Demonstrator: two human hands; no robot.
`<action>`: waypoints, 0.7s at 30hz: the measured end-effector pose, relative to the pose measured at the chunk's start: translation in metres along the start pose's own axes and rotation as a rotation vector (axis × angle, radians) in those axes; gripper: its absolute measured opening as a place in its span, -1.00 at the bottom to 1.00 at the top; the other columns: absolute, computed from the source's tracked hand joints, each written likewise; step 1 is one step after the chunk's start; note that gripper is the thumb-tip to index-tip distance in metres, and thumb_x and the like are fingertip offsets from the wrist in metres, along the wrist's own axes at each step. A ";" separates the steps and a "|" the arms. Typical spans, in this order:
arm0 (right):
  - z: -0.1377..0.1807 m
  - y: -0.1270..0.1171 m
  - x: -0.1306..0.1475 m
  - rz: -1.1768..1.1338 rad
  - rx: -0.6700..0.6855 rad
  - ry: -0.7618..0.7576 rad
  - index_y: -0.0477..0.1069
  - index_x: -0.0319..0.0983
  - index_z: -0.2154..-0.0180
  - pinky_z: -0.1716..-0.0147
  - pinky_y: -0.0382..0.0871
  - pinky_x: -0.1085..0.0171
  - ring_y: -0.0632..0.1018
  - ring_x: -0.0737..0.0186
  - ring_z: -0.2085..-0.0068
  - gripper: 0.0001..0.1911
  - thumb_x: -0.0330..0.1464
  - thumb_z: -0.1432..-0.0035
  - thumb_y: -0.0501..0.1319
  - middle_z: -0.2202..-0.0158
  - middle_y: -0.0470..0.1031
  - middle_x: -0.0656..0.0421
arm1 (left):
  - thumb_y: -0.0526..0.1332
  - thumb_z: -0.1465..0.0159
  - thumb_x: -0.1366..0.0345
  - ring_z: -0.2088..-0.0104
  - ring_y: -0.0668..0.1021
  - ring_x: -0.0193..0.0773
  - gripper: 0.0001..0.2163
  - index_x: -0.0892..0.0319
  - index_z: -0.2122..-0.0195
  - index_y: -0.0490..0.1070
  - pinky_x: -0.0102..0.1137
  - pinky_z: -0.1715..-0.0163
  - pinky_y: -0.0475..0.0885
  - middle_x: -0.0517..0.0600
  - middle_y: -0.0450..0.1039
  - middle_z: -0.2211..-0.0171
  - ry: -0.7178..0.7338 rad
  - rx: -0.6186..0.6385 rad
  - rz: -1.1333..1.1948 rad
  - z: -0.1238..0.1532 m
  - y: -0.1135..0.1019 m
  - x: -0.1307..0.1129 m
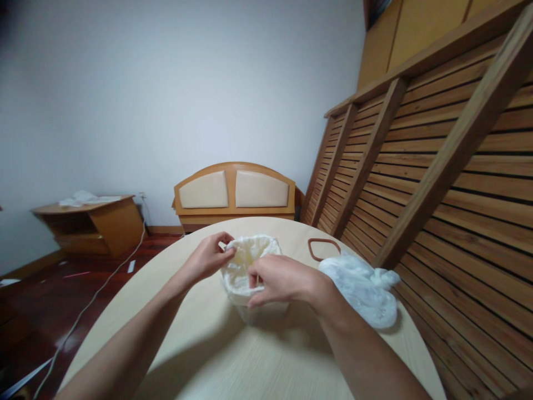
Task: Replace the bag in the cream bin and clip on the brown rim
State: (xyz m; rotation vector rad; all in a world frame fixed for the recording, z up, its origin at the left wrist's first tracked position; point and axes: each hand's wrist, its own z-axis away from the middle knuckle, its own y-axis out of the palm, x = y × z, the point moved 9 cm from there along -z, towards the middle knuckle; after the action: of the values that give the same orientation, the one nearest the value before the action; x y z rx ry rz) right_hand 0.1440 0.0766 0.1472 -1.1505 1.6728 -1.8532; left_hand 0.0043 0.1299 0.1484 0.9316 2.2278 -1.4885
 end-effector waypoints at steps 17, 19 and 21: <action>-0.020 0.051 -0.005 0.375 0.074 0.287 0.55 -0.43 0.10 0.04 0.39 -0.02 0.58 -0.29 0.09 -0.23 0.15 0.01 0.30 0.14 0.59 -0.27 | 0.24 -0.14 0.47 0.41 0.50 -0.27 -0.90 0.14 0.35 0.39 -0.41 0.40 0.34 -0.04 0.48 0.36 0.177 -0.179 -0.175 0.012 -0.016 -0.036; -0.021 0.046 -0.004 0.288 0.012 0.265 0.49 -0.45 0.02 0.01 0.39 0.00 0.56 -0.29 0.04 -0.17 0.14 0.04 0.32 0.07 0.56 -0.28 | 0.25 -0.13 0.48 0.40 0.50 -0.27 -0.88 0.13 0.36 0.38 -0.41 0.39 0.34 -0.05 0.47 0.37 0.158 -0.208 -0.217 0.012 -0.018 -0.034; -0.021 0.038 -0.003 0.185 -0.071 0.218 0.40 -0.45 -0.08 -0.03 0.38 0.00 0.52 -0.29 -0.03 -0.11 0.13 0.06 0.34 -0.03 0.51 -0.27 | 0.26 -0.13 0.48 0.40 0.50 -0.26 -0.88 0.13 0.36 0.37 -0.40 0.39 0.33 -0.06 0.46 0.39 0.124 -0.228 -0.235 0.010 -0.020 -0.031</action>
State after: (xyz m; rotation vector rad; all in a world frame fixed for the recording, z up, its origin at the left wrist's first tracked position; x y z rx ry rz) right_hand 0.1201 0.0841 0.1116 -0.8108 1.9065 -1.8688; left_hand 0.0130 0.1050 0.1755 0.7301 2.6074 -1.2583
